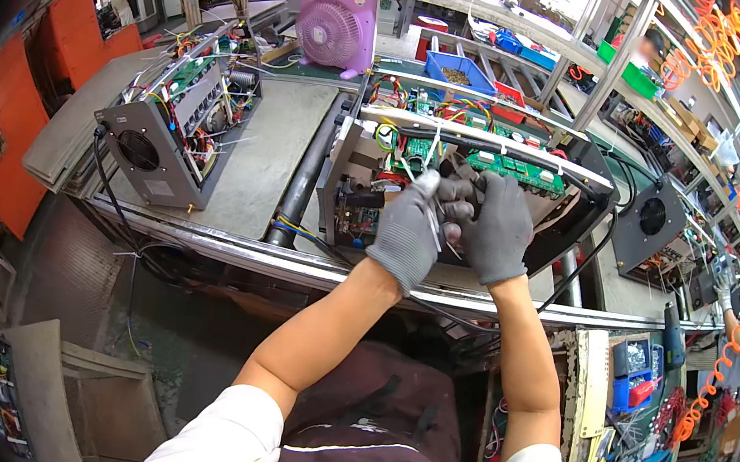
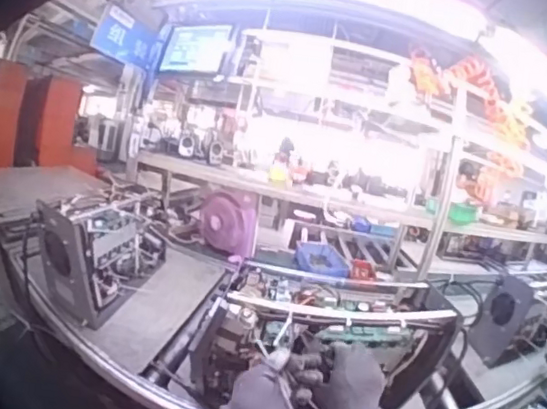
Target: Apply adhesive or sealant to electrical components inside a metal chassis using a precision applicator bottle.
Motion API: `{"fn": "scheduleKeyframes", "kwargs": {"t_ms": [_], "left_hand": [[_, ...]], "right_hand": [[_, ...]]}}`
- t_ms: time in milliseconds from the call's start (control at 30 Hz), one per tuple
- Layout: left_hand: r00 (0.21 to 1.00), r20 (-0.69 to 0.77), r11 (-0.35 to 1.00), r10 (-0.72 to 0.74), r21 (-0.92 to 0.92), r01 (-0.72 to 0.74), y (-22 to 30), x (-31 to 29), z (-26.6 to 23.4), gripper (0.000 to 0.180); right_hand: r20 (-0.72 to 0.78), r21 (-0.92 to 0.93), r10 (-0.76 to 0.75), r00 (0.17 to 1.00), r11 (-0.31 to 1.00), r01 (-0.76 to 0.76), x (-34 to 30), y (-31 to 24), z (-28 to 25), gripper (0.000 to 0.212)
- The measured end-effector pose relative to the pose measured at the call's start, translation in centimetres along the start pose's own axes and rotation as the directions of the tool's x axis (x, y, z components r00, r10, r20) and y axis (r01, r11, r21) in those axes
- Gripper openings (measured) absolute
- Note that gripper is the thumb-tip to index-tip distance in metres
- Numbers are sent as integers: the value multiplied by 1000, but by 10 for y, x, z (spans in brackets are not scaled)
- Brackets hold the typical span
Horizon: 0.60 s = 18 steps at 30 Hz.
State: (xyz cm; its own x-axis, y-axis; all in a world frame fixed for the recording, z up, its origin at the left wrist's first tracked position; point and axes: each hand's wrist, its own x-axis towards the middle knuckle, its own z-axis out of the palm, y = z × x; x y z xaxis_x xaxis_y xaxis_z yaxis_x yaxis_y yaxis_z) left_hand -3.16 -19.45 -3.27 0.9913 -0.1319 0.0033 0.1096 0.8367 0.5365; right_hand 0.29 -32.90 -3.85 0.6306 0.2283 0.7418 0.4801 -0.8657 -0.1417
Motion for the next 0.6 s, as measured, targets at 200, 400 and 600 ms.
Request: {"fn": "scheduleKeyframes", "kwargs": {"t_ms": [200, 400, 600], "left_hand": [[998, 45, 996, -53, -69, 56, 40, 12, -4, 28], [988, 8, 968, -156, 199, 152, 47, 18, 14, 28], [991, 121, 947, -57, 320, 16, 22, -1, -24, 26]], "right_hand": [[8, -215, -42, 999, 976, 43, 20, -31, -14, 50], [16, -234, -37, 999, 971, 40, 24, -30, -1, 40], [117, 110, 79, 990, 990, -92, -2, -25, -4, 42]]}}
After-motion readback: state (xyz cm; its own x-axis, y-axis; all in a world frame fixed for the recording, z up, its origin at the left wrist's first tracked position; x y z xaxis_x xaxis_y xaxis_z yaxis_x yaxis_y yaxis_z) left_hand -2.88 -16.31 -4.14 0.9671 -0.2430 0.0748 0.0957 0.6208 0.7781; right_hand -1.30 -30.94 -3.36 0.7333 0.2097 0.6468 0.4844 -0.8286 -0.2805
